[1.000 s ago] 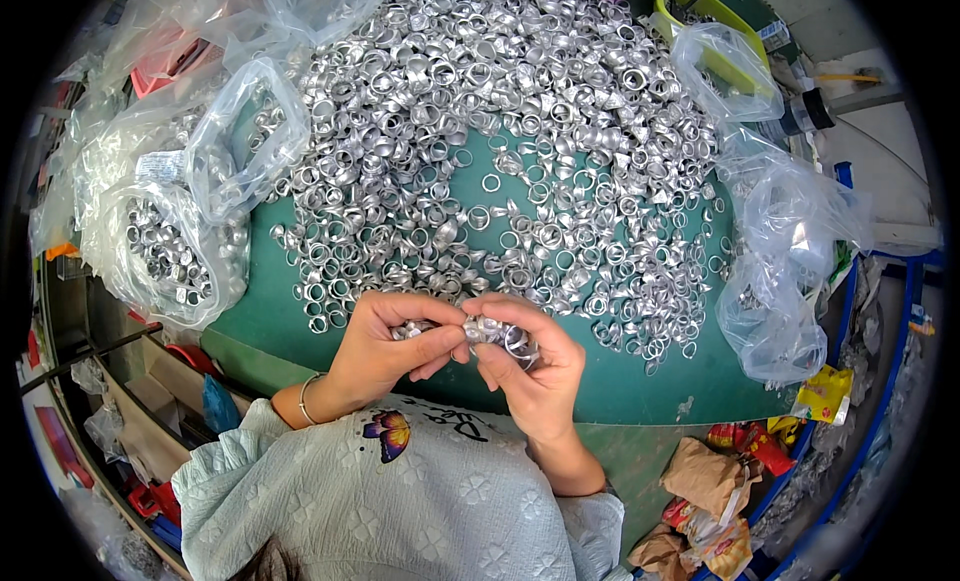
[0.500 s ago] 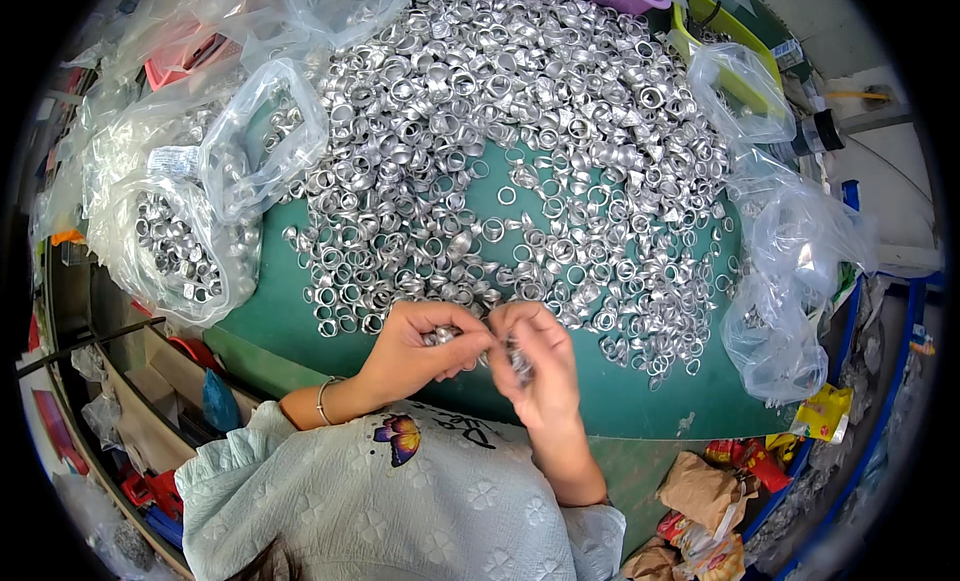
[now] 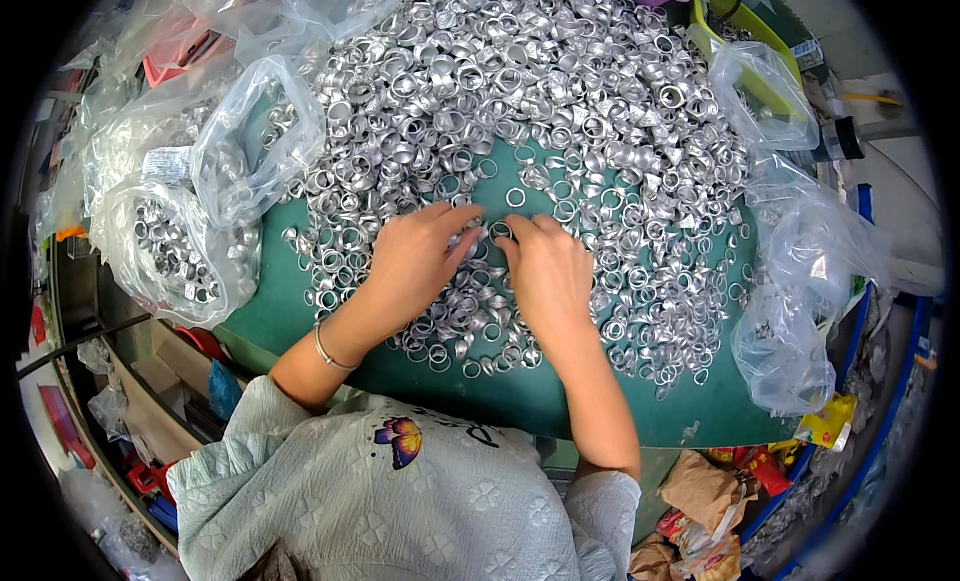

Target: The person sorts small metal rings on a green work surface by hand, picking them up and placing them into clear plastic bags.

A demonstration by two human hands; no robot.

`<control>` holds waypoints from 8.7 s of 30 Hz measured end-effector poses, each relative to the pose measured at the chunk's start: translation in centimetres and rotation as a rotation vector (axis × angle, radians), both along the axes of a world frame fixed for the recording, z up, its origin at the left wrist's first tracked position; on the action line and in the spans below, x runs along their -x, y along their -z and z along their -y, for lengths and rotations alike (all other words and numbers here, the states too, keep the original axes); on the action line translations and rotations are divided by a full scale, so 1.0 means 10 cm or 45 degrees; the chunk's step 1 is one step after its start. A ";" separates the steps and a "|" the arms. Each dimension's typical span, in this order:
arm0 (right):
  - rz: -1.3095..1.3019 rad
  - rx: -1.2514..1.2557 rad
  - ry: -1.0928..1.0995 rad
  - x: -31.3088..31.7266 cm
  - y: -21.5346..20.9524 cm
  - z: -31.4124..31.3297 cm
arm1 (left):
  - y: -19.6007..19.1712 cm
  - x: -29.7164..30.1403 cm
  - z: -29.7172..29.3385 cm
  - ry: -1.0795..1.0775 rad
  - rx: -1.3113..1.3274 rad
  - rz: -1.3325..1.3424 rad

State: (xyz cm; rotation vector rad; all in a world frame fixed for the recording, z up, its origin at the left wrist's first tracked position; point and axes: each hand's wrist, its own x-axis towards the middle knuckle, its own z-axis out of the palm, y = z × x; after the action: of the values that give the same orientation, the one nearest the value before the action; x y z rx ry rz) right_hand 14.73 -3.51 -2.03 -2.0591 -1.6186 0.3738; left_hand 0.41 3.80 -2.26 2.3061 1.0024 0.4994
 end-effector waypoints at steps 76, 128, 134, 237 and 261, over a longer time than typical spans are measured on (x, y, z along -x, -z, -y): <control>-1.567 -0.094 0.492 -0.57 -0.01 0.48 | 0.16 -0.44 0.04 0.418 -0.132 -0.227; 0.266 0.297 0.055 0.20 0.02 -0.29 | 0.07 0.29 -0.11 -0.070 -0.071 -0.071; 0.048 0.245 0.040 0.03 -0.10 0.02 | 0.09 0.46 -0.03 -0.131 -0.023 0.013; -1.410 0.035 -0.013 0.62 -0.23 0.38 | -0.17 0.79 0.41 -0.287 1.879 0.963; -1.011 -0.110 -0.089 0.71 -0.35 0.50 | -0.29 0.76 0.58 -0.151 1.958 0.918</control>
State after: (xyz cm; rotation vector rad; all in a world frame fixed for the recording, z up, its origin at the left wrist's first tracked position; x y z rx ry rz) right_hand 7.62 -8.46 1.45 -1.4898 -1.1759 0.9777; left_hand -7.20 -1.97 0.65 0.6153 0.6836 0.3288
